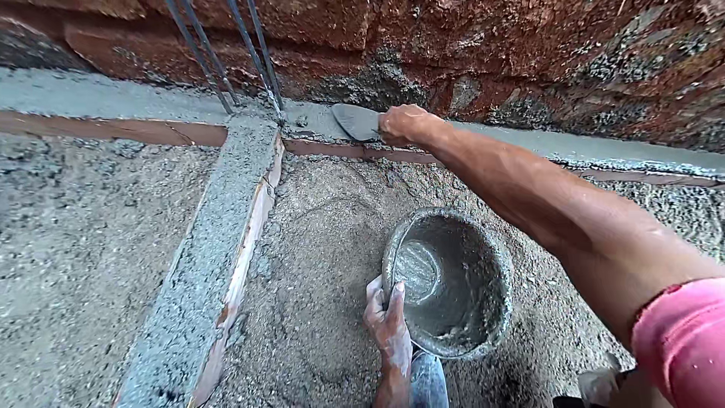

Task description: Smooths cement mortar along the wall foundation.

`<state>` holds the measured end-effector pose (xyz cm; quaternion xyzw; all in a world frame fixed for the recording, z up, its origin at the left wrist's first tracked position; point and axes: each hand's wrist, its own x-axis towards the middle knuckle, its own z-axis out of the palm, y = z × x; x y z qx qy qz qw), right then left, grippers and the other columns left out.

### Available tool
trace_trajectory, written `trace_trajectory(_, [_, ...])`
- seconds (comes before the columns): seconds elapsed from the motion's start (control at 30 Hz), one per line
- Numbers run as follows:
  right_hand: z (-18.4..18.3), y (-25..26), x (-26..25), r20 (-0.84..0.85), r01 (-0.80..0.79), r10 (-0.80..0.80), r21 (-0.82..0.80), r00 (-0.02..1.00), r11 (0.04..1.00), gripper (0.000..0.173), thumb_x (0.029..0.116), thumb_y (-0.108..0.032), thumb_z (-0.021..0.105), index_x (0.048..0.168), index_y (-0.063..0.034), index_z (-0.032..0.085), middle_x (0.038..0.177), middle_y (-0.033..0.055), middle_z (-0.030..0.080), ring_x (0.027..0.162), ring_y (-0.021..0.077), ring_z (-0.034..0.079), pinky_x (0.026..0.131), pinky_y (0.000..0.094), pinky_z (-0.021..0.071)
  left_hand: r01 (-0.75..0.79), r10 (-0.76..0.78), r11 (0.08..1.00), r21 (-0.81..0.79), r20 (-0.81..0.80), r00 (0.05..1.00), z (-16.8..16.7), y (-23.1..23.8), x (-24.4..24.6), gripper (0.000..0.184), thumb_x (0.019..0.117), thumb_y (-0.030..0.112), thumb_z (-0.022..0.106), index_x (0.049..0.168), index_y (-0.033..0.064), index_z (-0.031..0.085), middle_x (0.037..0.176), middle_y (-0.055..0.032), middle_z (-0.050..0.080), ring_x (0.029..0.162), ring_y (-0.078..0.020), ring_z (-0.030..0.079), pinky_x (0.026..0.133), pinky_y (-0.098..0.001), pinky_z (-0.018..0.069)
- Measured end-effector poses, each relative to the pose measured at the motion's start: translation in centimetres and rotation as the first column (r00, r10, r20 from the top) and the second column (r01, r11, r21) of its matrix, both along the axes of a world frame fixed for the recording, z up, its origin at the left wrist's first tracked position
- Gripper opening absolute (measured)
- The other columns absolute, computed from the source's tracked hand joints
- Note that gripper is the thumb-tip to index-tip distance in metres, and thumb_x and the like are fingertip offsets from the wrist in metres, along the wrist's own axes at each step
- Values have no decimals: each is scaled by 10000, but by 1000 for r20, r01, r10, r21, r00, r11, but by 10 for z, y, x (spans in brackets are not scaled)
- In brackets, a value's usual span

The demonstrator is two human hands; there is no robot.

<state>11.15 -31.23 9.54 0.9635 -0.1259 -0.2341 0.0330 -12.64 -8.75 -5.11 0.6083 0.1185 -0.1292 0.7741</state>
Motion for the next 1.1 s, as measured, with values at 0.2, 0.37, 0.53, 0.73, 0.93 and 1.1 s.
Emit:
trace_trajectory(0.2, [-17,-66,-41,-110,116,-119,-38,987,993,324,1049,-215,530,1228,41,618,1206,302,644,1178,494,618,918,702,479,-14,14,1000,-5,5,1000,1,-2,1,107,874,55,645,820,-27,686,1074,-114,700,917,-107,687,794,-233,585])
trace_trajectory(0.37, [-28,-94,-78,-68,217,-217,-18,974,976,360,1055,-244,519,1282,26,593,1207,300,646,1168,500,620,925,701,483,-27,28,999,-30,17,999,0,-2,1,105,873,51,647,813,-24,691,1068,-109,706,910,-113,691,786,-230,587])
trace_trajectory(0.53, [-36,-116,-139,-61,402,-404,-37,913,915,418,1070,-279,515,1326,48,557,1254,315,631,1203,501,611,955,691,479,-10,10,1000,-17,-5,1000,4,-2,1,115,887,34,640,789,-23,662,1079,-117,686,912,-107,676,776,-218,574])
trace_trajectory(0.73, [-49,-167,-196,-6,458,-459,59,889,887,340,1084,-239,521,1300,-14,657,1295,278,645,1250,468,598,1045,663,449,-15,15,1000,-12,14,1000,2,-2,0,102,881,31,647,792,-15,669,1037,-92,704,881,-85,679,765,-206,572])
trace_trajectory(0.93, [-54,-137,-175,26,648,-668,219,743,729,479,1107,-338,454,1133,92,664,1133,322,667,1078,481,654,938,680,479,-12,12,1000,-5,11,1000,1,-1,1,106,872,38,649,783,-17,667,1054,-98,699,892,-97,678,762,-210,574])
trace_trajectory(1.1, [-44,-75,-110,-18,580,-589,201,808,789,442,1092,-295,470,1072,99,669,1180,310,652,1165,454,620,955,659,460,-11,11,1000,-16,21,1000,-1,0,0,103,880,58,647,838,-28,686,1055,-102,698,901,-99,681,777,-219,578])
